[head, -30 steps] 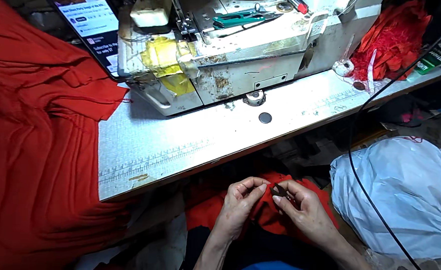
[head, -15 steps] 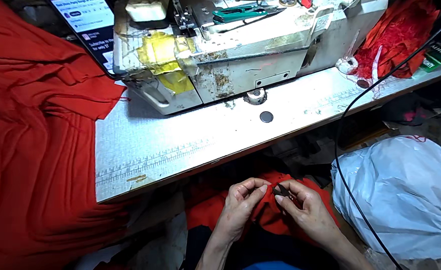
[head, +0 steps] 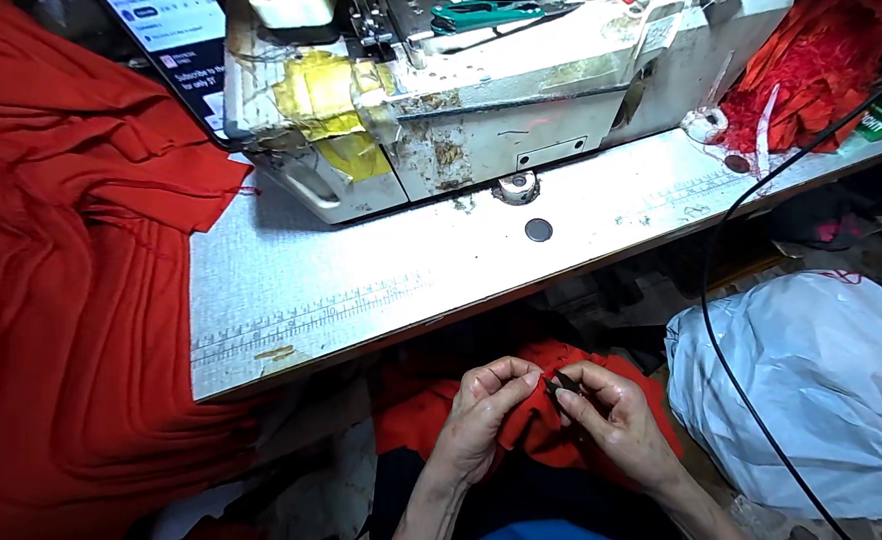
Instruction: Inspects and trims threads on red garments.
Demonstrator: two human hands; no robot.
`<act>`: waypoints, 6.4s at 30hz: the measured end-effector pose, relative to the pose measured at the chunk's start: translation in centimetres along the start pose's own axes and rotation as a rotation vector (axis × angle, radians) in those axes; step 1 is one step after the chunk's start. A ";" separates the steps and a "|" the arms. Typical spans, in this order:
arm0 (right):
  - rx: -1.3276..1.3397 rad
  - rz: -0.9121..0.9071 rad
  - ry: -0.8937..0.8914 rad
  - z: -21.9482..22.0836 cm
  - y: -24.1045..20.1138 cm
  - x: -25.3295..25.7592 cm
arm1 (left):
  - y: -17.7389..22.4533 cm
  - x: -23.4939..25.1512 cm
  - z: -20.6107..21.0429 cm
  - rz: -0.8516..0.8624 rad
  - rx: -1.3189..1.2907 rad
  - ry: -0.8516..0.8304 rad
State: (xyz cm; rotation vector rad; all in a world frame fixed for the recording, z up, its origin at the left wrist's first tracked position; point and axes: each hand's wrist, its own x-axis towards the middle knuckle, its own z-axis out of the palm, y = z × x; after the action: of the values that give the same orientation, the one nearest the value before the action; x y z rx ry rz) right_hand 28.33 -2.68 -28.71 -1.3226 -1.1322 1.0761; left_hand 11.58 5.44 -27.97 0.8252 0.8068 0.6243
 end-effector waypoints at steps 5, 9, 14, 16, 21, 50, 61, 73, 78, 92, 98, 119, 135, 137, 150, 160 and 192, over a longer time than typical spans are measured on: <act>0.223 0.197 -0.021 0.1 0.5 0.9 | -1.0 0.2 -0.5 0.080 0.076 0.006; 0.299 0.315 -0.039 0.4 0.2 1.5 | -2.1 0.5 -1.8 0.264 0.253 -0.012; 0.203 0.225 0.000 0.9 1.0 1.4 | -2.2 0.5 -0.7 0.446 0.535 0.149; 0.194 0.178 0.019 1.1 1.6 1.5 | -2.4 0.5 -0.3 0.488 0.544 0.187; 0.341 0.068 -0.021 1.5 1.0 0.8 | -3.8 0.9 -1.2 0.397 0.567 0.272; -0.124 0.097 -0.027 -1.1 0.4 2.1 | -1.8 0.6 -2.7 0.315 0.500 0.052; -0.144 0.154 0.025 -1.6 0.7 2.5 | -1.8 0.7 -3.0 0.159 0.320 -0.049; -0.011 0.190 -0.047 -0.5 0.0 0.0 | -2.0 0.7 -2.1 0.071 0.082 -0.016; -0.039 0.174 -0.052 -0.2 0.1 0.5 | -1.9 0.5 -2.1 0.074 0.060 -0.024; -0.048 0.213 -0.048 -0.3 0.2 0.5 | -2.3 0.5 -1.9 0.073 0.046 -0.005; 0.021 0.200 -0.053 -0.2 0.5 0.4 | -2.4 0.4 -1.5 0.056 0.028 0.033; 0.684 0.115 -0.494 -2.1 2.2 1.3 | -3.2 0.5 -2.0 0.208 0.236 0.052; -0.178 -0.259 0.148 1.9 3.1 1.2 | -2.5 0.3 -1.7 0.084 0.025 0.054; -0.092 -0.256 0.212 2.5 3.3 1.6 | -2.5 0.2 -1.7 0.100 0.064 0.045; 0.406 0.305 0.072 2.0 0.2 0.4 | -4.1 1.1 -0.9 0.524 0.592 0.201; 0.416 0.155 0.298 -0.7 0.0 2.5 | -3.1 0.3 -2.1 0.148 0.152 0.137; -0.411 -0.155 0.414 -0.2 1.8 0.7 | -1.8 0.3 -2.2 0.029 0.063 0.020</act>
State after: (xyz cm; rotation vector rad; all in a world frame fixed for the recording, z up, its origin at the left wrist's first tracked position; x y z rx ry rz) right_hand 28.72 -2.04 -30.48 -1.6509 -1.1477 0.4345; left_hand 10.27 5.58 -30.54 0.8904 0.8373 0.6357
